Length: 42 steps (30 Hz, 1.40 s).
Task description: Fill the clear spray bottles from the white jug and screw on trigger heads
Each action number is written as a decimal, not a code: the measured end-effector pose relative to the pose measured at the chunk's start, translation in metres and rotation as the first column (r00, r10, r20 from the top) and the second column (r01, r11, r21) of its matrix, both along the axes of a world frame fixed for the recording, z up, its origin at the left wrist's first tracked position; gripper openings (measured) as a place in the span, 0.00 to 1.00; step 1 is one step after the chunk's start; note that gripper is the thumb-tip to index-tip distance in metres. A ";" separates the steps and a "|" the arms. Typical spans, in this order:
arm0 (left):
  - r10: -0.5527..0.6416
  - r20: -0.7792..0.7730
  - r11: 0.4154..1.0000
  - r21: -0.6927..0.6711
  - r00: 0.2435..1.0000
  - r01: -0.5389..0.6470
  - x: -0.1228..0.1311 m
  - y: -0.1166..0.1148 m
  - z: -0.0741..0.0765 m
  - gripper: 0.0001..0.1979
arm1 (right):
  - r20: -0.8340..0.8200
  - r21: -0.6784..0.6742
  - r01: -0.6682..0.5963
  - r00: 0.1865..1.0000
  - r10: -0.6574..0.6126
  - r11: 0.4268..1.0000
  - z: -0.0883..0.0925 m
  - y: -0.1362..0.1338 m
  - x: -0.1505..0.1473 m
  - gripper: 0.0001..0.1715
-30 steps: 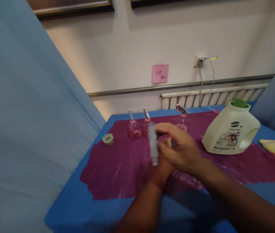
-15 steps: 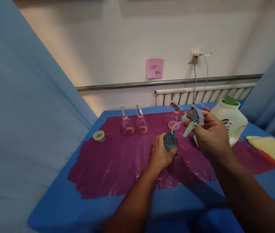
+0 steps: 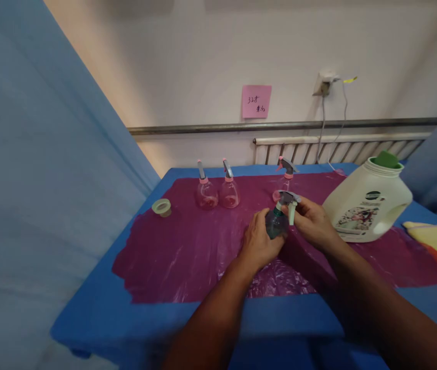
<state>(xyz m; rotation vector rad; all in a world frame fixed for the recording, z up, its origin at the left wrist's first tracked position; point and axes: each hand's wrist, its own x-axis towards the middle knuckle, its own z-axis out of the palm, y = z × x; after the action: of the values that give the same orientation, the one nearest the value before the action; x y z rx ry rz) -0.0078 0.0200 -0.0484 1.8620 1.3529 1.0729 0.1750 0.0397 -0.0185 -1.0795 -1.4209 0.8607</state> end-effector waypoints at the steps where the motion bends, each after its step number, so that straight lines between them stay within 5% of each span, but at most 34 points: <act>1: -0.006 -0.004 1.000 0.001 1.000 0.006 0.000 0.000 0.000 0.39 | 0.006 0.001 -0.006 1.000 0.006 1.000 -0.001 0.000 0.000 0.20; 10: -0.020 -0.022 1.000 0.015 1.000 0.021 0.000 -0.001 -0.002 0.40 | 0.017 0.001 -0.044 0.999 0.044 0.999 -0.010 -0.001 0.000 0.23; 19: -0.046 -0.003 0.999 0.001 0.999 0.046 0.002 0.000 -0.003 0.36 | 0.329 0.134 -0.032 0.944 -0.014 0.990 0.016 -0.006 0.011 0.25; 28: -0.029 -0.017 0.999 0.029 0.999 0.030 0.004 0.000 -0.005 0.37 | 0.210 0.098 -0.030 0.978 0.008 0.995 0.005 -0.009 0.002 0.23; 34: -0.129 0.047 0.977 0.177 0.991 0.119 0.000 -0.001 -0.002 0.44 | 0.163 0.116 0.105 0.979 -0.123 0.988 0.000 -0.010 -0.006 0.22; 42: -0.184 0.056 0.958 0.235 0.981 0.166 -0.007 0.005 -0.001 0.35 | -0.016 0.048 0.248 0.969 -0.247 0.968 -0.022 0.002 -0.020 0.23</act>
<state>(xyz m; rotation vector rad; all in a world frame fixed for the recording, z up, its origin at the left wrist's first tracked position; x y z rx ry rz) -0.0145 0.0251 -0.0494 2.0397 1.0331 1.2373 0.1545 0.0413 -0.0402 -1.1845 -1.2601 0.6470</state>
